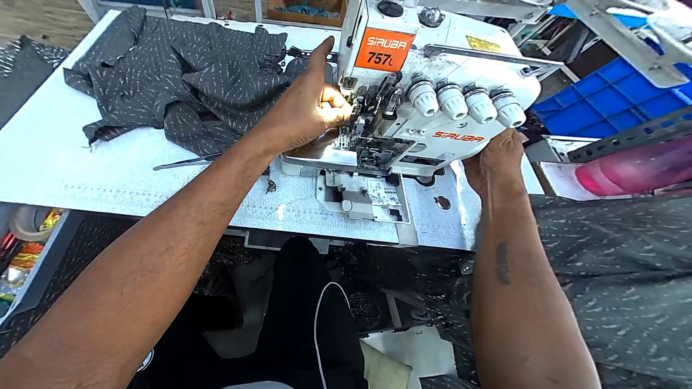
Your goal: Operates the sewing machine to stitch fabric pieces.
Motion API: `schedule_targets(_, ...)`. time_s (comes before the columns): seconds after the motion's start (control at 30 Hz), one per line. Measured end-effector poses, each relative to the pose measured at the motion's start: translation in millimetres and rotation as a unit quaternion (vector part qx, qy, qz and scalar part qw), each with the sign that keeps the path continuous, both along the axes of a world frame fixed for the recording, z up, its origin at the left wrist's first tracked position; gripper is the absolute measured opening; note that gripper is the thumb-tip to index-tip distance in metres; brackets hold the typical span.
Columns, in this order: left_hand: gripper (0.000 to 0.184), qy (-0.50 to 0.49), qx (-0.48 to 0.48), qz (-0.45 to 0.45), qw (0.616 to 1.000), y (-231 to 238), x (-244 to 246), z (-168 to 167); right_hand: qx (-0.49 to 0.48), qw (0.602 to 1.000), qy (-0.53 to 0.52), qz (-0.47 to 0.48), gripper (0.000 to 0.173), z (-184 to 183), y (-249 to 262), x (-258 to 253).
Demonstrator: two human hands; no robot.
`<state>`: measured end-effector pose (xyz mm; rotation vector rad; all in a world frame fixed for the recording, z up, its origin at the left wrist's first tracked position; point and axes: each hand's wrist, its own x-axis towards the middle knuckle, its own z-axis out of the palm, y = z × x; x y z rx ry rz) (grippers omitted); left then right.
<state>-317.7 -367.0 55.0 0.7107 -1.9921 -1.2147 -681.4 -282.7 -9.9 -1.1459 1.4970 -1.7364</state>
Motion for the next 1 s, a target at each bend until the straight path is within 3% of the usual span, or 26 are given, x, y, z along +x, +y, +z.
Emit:
schedule_targets(0.5,0.097,-0.014,-0.024,0.022,0.999,0.8,0.2,0.2,0.006,1.0,-0.005,-0.001,0.039,-1.0,-0.5,-2.0)
schedule_targets(0.87,0.091,0.094,0.088,0.035,0.991,5.7,-5.7,2.7,0.002,1.0,-0.004,-0.001,0.041,-1.6,-0.7,-2.1)
schedule_targets(1.0,0.088,0.091,0.082,0.041,0.992,6.4,-4.4,1.8,0.001,1.0,-0.01,-0.002,0.041,-1.9,-1.6,-0.3)
